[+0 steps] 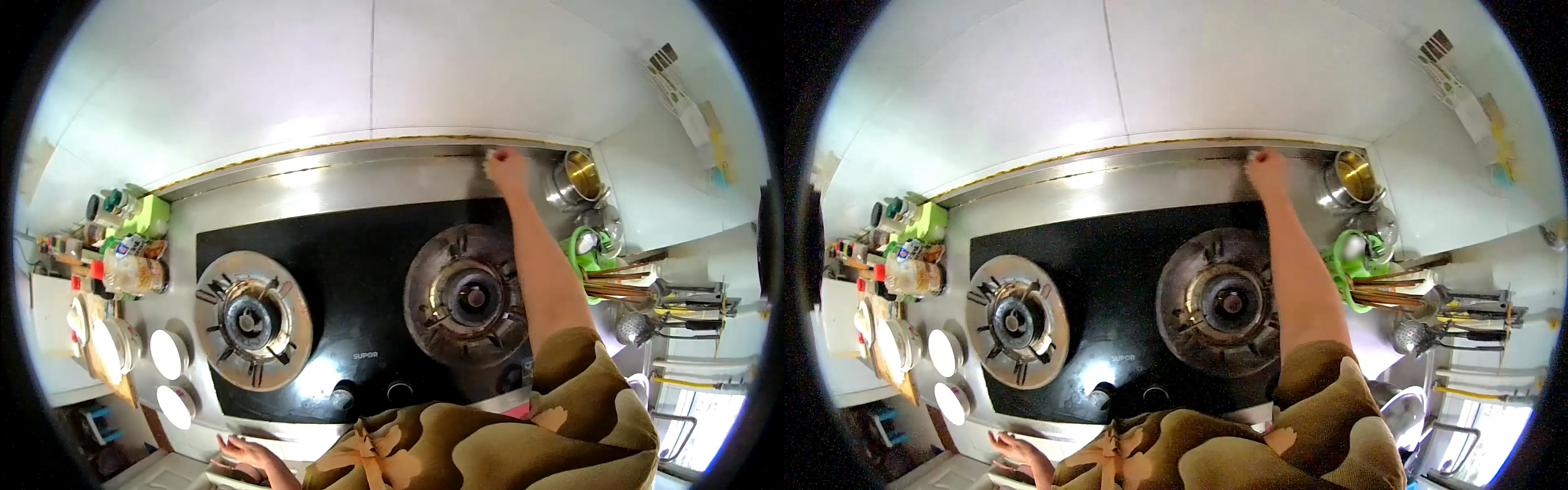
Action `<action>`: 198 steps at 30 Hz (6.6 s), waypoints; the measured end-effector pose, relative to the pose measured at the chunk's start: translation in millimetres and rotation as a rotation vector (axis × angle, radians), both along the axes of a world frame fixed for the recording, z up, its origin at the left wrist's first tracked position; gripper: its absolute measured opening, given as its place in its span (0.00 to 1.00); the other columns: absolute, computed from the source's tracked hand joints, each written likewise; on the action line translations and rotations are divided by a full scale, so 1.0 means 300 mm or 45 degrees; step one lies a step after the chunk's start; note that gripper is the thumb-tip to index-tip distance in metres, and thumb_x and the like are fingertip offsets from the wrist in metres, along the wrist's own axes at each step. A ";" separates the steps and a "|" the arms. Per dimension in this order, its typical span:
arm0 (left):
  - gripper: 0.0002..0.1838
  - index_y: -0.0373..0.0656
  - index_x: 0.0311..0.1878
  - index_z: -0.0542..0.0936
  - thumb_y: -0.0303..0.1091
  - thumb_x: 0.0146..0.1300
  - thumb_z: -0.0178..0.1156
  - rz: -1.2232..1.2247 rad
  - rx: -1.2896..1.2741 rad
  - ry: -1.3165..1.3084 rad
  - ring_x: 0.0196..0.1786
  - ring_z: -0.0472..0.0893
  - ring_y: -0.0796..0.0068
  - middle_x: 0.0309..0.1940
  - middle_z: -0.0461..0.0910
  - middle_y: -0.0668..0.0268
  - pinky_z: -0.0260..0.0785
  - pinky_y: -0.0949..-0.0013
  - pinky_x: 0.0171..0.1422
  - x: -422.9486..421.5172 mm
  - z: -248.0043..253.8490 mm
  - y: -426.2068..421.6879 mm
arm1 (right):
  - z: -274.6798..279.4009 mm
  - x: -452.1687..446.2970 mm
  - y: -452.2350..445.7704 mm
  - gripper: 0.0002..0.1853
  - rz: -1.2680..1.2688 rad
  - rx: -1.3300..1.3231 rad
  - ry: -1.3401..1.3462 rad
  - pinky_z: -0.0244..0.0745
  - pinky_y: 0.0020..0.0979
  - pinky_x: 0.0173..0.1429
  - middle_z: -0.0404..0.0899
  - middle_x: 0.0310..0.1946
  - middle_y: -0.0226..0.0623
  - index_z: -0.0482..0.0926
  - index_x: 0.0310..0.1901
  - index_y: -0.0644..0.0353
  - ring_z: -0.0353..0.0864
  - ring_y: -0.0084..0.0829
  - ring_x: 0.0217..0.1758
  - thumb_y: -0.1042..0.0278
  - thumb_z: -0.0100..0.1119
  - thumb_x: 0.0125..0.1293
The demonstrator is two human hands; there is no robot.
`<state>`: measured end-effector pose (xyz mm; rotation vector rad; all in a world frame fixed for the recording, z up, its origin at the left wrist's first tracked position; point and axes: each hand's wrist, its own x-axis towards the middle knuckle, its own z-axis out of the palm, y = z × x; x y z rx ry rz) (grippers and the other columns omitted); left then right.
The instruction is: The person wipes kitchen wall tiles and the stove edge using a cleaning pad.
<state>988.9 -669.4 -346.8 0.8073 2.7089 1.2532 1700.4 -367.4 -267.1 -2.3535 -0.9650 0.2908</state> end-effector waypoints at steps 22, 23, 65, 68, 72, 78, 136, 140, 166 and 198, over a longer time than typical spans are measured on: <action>0.26 0.33 0.57 0.74 0.44 0.67 0.39 0.915 0.190 -0.903 0.55 0.75 0.47 0.57 0.74 0.49 0.67 0.48 0.61 0.033 -0.021 0.169 | -0.217 -0.171 0.109 0.14 0.235 -0.026 -0.284 0.74 0.43 0.56 0.81 0.45 0.48 0.81 0.45 0.59 0.80 0.48 0.51 0.65 0.53 0.61; 0.23 0.30 0.48 0.78 0.37 0.62 0.41 0.942 0.229 -1.045 0.48 0.80 0.49 0.47 0.80 0.51 0.73 0.44 0.49 0.012 -0.040 0.171 | -0.123 -0.293 0.134 0.13 0.400 -0.113 -0.197 0.74 0.44 0.56 0.81 0.44 0.48 0.81 0.44 0.59 0.80 0.47 0.50 0.65 0.53 0.61; 0.19 0.33 0.44 0.77 0.33 0.58 0.42 0.792 -0.002 -1.105 0.41 0.77 0.60 0.44 0.76 0.56 0.73 0.59 0.45 -0.021 -0.048 0.182 | -0.103 -0.456 0.176 0.09 0.763 0.009 -0.053 0.75 0.43 0.51 0.80 0.43 0.50 0.80 0.41 0.56 0.80 0.48 0.47 0.67 0.56 0.60; 0.23 0.33 0.50 0.76 0.36 0.59 0.39 0.784 -0.029 -1.089 0.47 0.77 0.58 0.50 0.76 0.53 0.71 0.56 0.52 -0.033 -0.052 0.178 | -0.164 -0.288 0.156 0.14 0.722 -0.042 -0.273 0.75 0.44 0.51 0.81 0.43 0.49 0.80 0.42 0.60 0.80 0.49 0.47 0.62 0.57 0.59; 0.29 0.31 0.61 0.70 0.38 0.63 0.35 0.792 0.063 -1.341 0.63 0.70 0.55 0.63 0.68 0.51 0.60 0.57 0.68 -0.027 -0.039 0.177 | -0.071 0.065 -0.003 0.19 0.287 -0.184 -0.242 0.75 0.41 0.54 0.82 0.45 0.50 0.80 0.49 0.62 0.81 0.47 0.50 0.61 0.56 0.59; 0.25 0.32 0.51 0.76 0.38 0.61 0.36 0.789 0.113 -1.254 0.52 0.76 0.55 0.53 0.76 0.53 0.67 0.58 0.60 0.071 0.050 0.232 | -0.150 -0.199 0.104 0.14 0.346 -0.226 -0.312 0.74 0.43 0.54 0.81 0.45 0.50 0.79 0.44 0.63 0.80 0.48 0.50 0.67 0.55 0.57; 0.29 0.35 0.64 0.69 0.41 0.65 0.35 0.689 0.026 -1.304 0.61 0.72 0.56 0.62 0.70 0.53 0.62 0.58 0.66 -0.076 -0.113 0.149 | -0.144 -0.123 0.019 0.20 0.397 -0.279 -0.231 0.74 0.42 0.53 0.83 0.44 0.44 0.83 0.45 0.55 0.81 0.44 0.47 0.51 0.60 0.56; 0.23 0.38 0.51 0.77 0.40 0.63 0.38 0.700 -0.112 -1.161 0.42 0.78 0.60 0.47 0.77 0.57 0.72 0.57 0.43 -0.056 -0.056 0.184 | -0.039 -0.571 0.186 0.12 0.807 -0.176 0.009 0.73 0.43 0.54 0.81 0.45 0.45 0.82 0.43 0.54 0.80 0.46 0.50 0.66 0.52 0.62; 0.26 0.33 0.56 0.74 0.38 0.62 0.37 0.813 0.121 -1.163 0.57 0.74 0.55 0.59 0.73 0.53 0.64 0.54 0.62 0.035 0.013 0.220 | -0.067 0.084 -0.032 0.17 0.353 -0.359 -0.347 0.76 0.43 0.51 0.83 0.38 0.47 0.82 0.43 0.59 0.82 0.48 0.45 0.57 0.61 0.56; 0.25 0.34 0.57 0.74 0.39 0.63 0.39 0.693 0.179 -1.237 0.54 0.76 0.54 0.56 0.75 0.52 0.69 0.53 0.59 -0.015 -0.049 0.192 | -0.021 0.058 -0.091 0.13 0.145 0.217 -0.183 0.75 0.33 0.47 0.83 0.37 0.38 0.81 0.46 0.59 0.81 0.34 0.39 0.73 0.58 0.59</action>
